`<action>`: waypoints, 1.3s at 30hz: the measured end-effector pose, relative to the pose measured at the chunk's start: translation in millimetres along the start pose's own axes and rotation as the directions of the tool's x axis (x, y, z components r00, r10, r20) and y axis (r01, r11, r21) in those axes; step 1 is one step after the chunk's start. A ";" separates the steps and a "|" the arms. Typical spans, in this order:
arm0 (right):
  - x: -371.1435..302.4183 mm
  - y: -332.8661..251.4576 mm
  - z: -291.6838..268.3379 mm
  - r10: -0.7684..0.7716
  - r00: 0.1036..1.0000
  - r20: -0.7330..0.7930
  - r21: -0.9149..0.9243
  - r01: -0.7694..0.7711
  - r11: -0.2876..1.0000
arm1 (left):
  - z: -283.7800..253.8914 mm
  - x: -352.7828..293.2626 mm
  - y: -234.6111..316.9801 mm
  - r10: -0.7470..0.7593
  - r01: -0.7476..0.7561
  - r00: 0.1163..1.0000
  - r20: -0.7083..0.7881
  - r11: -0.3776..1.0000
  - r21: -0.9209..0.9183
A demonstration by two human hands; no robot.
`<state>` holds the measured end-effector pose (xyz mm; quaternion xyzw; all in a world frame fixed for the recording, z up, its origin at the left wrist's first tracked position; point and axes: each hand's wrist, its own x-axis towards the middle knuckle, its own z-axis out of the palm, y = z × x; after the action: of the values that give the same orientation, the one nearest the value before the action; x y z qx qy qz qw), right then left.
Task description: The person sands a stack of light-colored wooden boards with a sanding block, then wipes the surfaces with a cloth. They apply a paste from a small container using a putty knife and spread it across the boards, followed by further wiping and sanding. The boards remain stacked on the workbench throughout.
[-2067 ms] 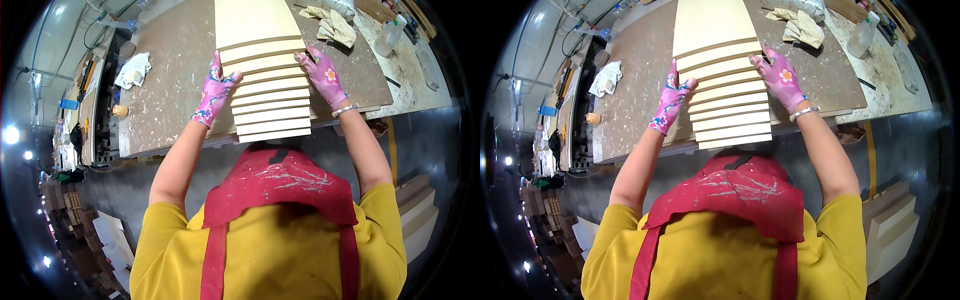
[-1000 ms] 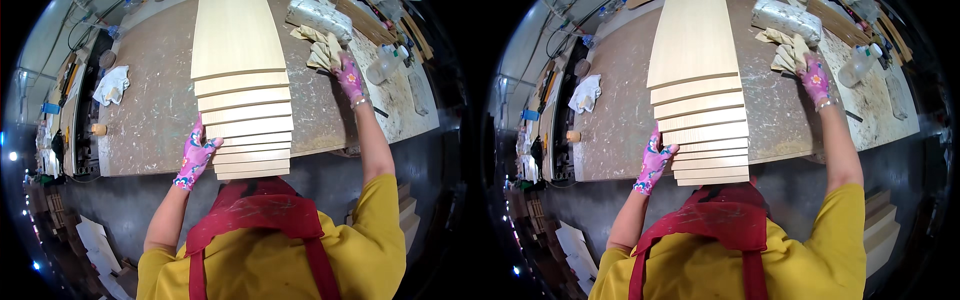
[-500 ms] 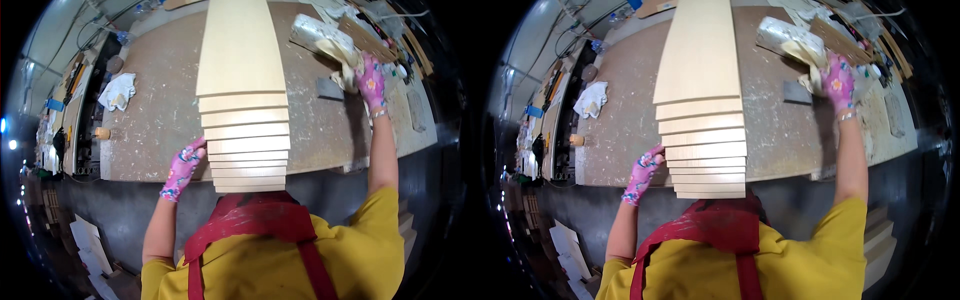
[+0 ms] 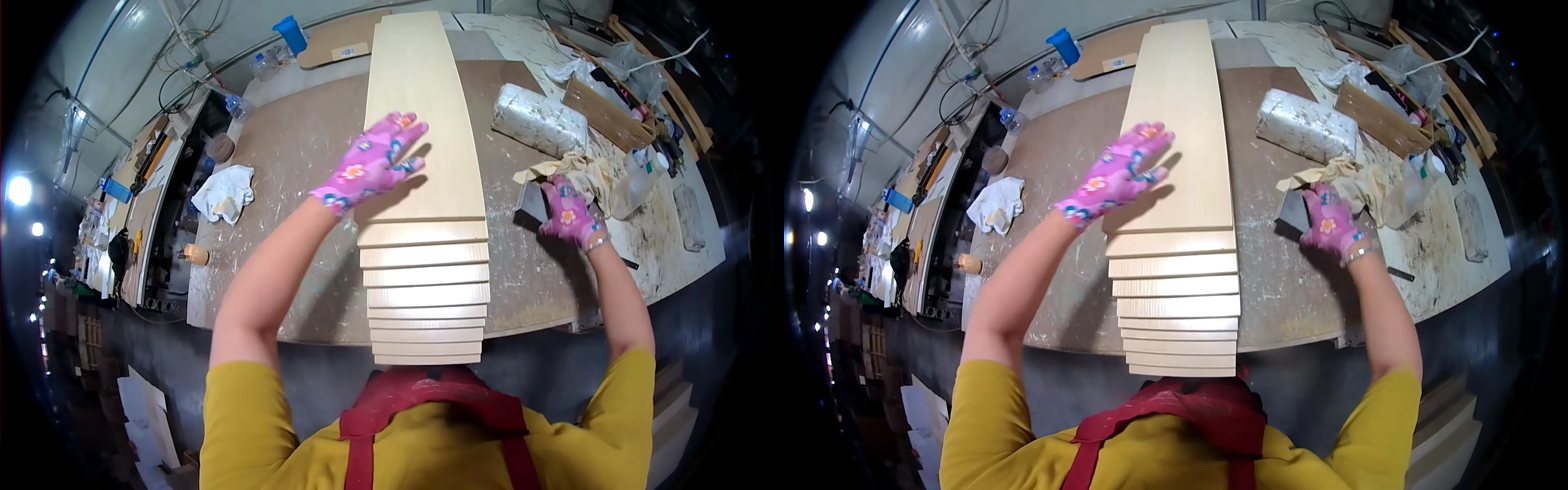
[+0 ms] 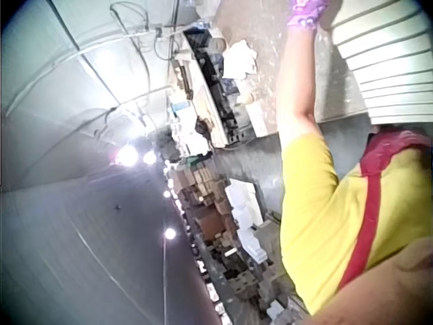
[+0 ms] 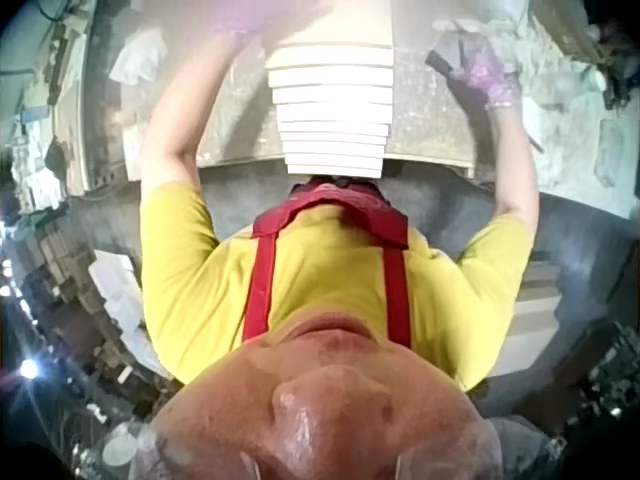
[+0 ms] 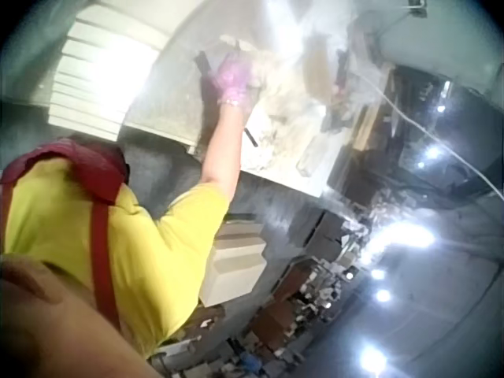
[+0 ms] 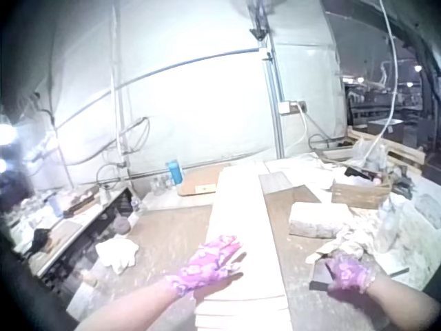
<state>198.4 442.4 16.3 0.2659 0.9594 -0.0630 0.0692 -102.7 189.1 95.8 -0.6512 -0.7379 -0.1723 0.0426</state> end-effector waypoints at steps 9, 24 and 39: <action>-102.2 -43.7 -7.0 0.181 0.854 -0.489 0.643 0.212 0.736 | 52.3 8.4 -30.3 0.063 -0.069 0.996 0.058 0.992 0.108; -261.1 -331.1 128.9 0.433 0.888 -0.153 0.335 -0.365 0.868 | 52.2 14.4 -35.5 0.115 -0.115 0.993 0.017 0.993 0.006; -269.1 -384.5 124.4 0.397 0.901 -0.175 0.328 -0.327 0.886 | 57.7 12.4 -43.9 0.140 -0.140 0.990 -0.033 0.990 0.012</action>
<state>239.6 -39.3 -28.8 0.4542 0.8738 -0.1567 -0.0750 -138.1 214.7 36.6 -0.6982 -0.6903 -0.1762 0.0701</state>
